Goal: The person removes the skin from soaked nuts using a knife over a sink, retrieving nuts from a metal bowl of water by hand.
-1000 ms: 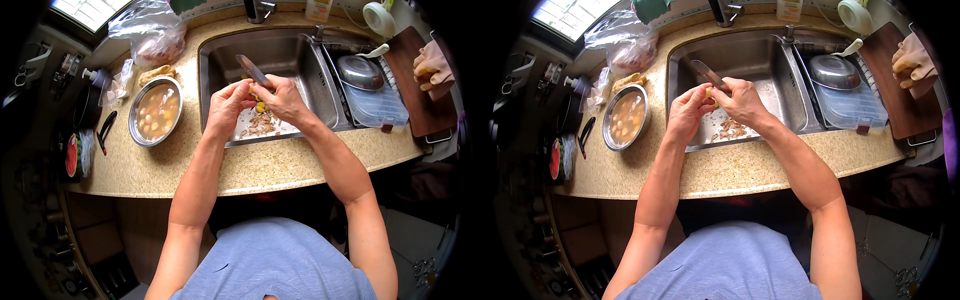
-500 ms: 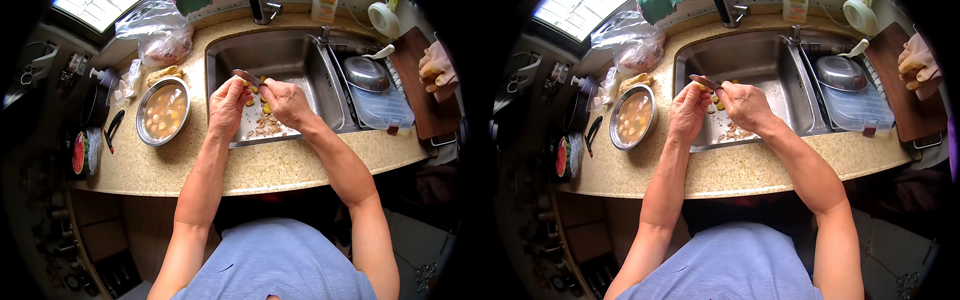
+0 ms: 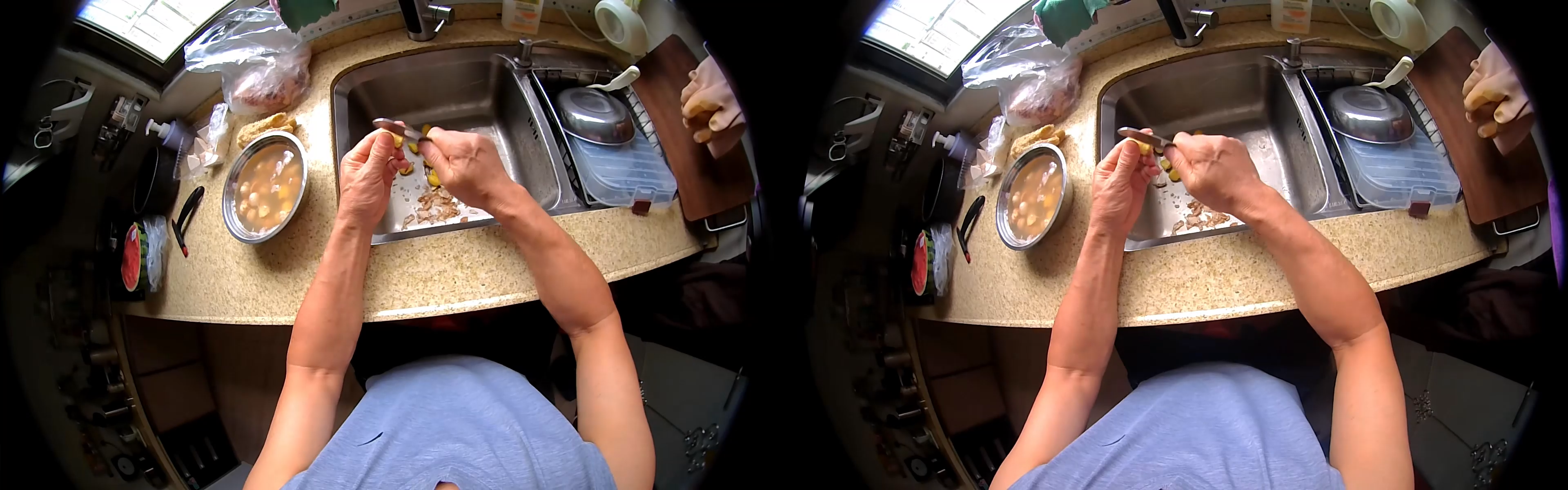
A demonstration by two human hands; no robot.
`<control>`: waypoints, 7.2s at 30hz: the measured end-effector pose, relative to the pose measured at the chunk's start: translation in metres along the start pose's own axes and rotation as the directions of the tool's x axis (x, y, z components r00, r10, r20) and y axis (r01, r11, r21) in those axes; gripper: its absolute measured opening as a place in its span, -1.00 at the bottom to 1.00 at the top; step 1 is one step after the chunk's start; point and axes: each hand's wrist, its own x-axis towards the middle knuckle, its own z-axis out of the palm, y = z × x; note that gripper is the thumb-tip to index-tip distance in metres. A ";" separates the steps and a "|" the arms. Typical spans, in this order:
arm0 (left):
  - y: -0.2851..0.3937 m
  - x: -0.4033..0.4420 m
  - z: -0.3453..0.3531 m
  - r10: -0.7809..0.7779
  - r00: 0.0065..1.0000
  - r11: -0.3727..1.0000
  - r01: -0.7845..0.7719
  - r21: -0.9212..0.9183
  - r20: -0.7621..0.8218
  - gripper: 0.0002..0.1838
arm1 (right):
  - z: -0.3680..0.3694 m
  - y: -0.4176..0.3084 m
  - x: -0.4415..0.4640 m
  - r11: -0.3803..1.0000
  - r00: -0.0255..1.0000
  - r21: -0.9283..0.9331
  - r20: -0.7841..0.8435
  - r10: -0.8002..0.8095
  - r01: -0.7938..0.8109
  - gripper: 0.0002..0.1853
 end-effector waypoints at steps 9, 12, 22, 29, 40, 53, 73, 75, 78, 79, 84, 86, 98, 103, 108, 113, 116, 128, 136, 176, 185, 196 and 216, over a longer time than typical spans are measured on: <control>-0.001 -0.001 0.004 -0.018 1.000 1.000 0.018 0.011 -0.022 -0.67 | -0.003 0.001 0.001 0.993 0.992 0.044 0.068 0.105 -0.108 -0.68; 0.000 -0.002 0.002 -0.033 0.999 0.996 0.033 0.086 -0.003 -0.67 | -0.003 0.000 0.002 0.997 0.994 0.001 0.078 0.081 -0.081 -0.68; 0.001 -0.003 0.003 -0.031 0.999 0.951 0.023 0.309 0.019 -0.67 | -0.007 0.001 0.003 0.995 0.990 -0.005 0.093 0.102 -0.102 -0.69; 0.001 -0.004 0.006 -0.035 0.999 0.946 0.044 0.320 -0.034 -0.70 | -0.002 0.005 0.002 0.996 0.997 -0.072 0.058 0.058 -0.054 -0.69; -0.018 -0.003 0.003 -0.234 0.963 0.912 0.170 -0.372 -0.135 -0.73 | 0.018 0.004 -0.005 0.994 0.994 -0.001 0.007 0.106 -0.106 -0.73; -0.014 -0.005 0.013 -0.190 0.973 0.934 0.137 -0.331 -0.133 -0.73 | 0.005 -0.011 0.000 0.894 0.966 0.378 0.005 0.260 -0.242 -0.75; -0.007 -0.006 0.015 -0.091 0.984 0.994 0.099 0.046 -0.154 -0.77 | 0.005 0.006 0.005 0.784 0.972 0.592 -0.002 0.233 -0.186 -0.79; -0.007 -0.006 0.015 -0.080 0.987 0.994 0.090 0.064 -0.142 -0.77 | 0.005 0.007 0.003 0.798 0.974 0.563 0.064 0.219 -0.216 -0.79; -0.007 -0.007 0.015 -0.075 0.989 0.993 0.086 0.086 -0.127 -0.76 | 0.002 0.005 0.003 0.820 0.964 0.512 0.069 0.257 -0.255 -0.80; -0.008 -0.007 0.013 -0.082 0.990 0.993 0.091 0.073 -0.117 -0.75 | 0.000 0.003 0.004 0.820 0.964 0.512 0.069 0.257 -0.255 -0.80; -0.007 -0.005 0.013 -0.115 0.991 0.993 0.116 0.018 -0.070 -0.73 | -0.002 -0.002 0.004 0.860 0.959 0.431 0.047 0.281 -0.273 -0.79; -0.006 -0.006 0.018 -0.122 0.991 0.993 0.121 -0.011 -0.062 -0.73 | -0.002 -0.003 0.004 0.857 0.959 0.438 0.048 0.280 -0.272 -0.78; 0.002 -0.006 0.016 -0.199 0.975 0.976 0.188 -0.106 -0.103 -0.70 | 0.000 0.009 0.007 0.808 0.930 0.498 -0.012 0.368 -0.314 -0.77; -0.004 -0.001 -0.002 -0.130 0.991 0.974 0.118 -0.195 -0.045 -0.69 | -0.002 0.001 0.004 0.974 0.994 0.199 0.004 0.112 -0.110 -0.71; -0.002 -0.002 0.000 -0.101 0.995 0.969 0.100 -0.225 0.009 -0.71 | 0.004 0.002 0.001 0.982 0.995 0.172 0.071 0.063 -0.074 -0.67; -0.003 -0.002 0.006 -0.118 0.993 0.956 0.106 -0.273 -0.027 -0.74 | -0.003 -0.006 0.001 0.970 0.982 0.180 0.127 0.142 -0.164 -0.66; 0.000 -0.003 0.009 -0.126 0.992 0.953 0.111 -0.280 -0.034 -0.73 | 0.001 -0.004 0.002 0.967 0.981 0.196 0.139 0.136 -0.162 -0.65; -0.011 -0.001 -0.008 -0.128 0.991 0.930 0.137 -0.340 0.049 -0.68 | 0.007 0.001 0.000 0.953 0.981 0.238 0.098 0.167 -0.187 -0.62; -0.004 0.001 0.002 -0.114 0.993 0.950 0.099 -0.296 -0.034 -0.70 | 0.003 -0.004 0.000 0.966 0.959 0.125 0.198 0.201 -0.228 -0.60; -0.011 -0.002 0.003 -0.153 0.988 0.863 0.143 -0.484 0.018 -0.79 | 0.009 -0.003 -0.001 0.967 0.978 0.164 0.114 0.177 -0.194 -0.63; -0.007 -0.001 -0.002 -0.158 0.987 0.934 0.152 -0.324 0.008 -0.81 | 0.005 0.000 0.002 0.962 0.968 0.142 0.132 0.214 -0.233 -0.65; -0.006 -0.002 0.011 -0.106 0.993 0.994 0.106 0.009 0.060 -0.70 | 0.009 0.005 0.002 0.855 0.977 0.483 0.002 0.215 -0.190 -0.80; 0.000 -0.005 0.017 -0.095 0.995 0.978 0.085 0.192 0.044 -0.70 | -0.003 -0.001 0.003 0.929 0.977 0.308 0.018 0.212 -0.207 -0.79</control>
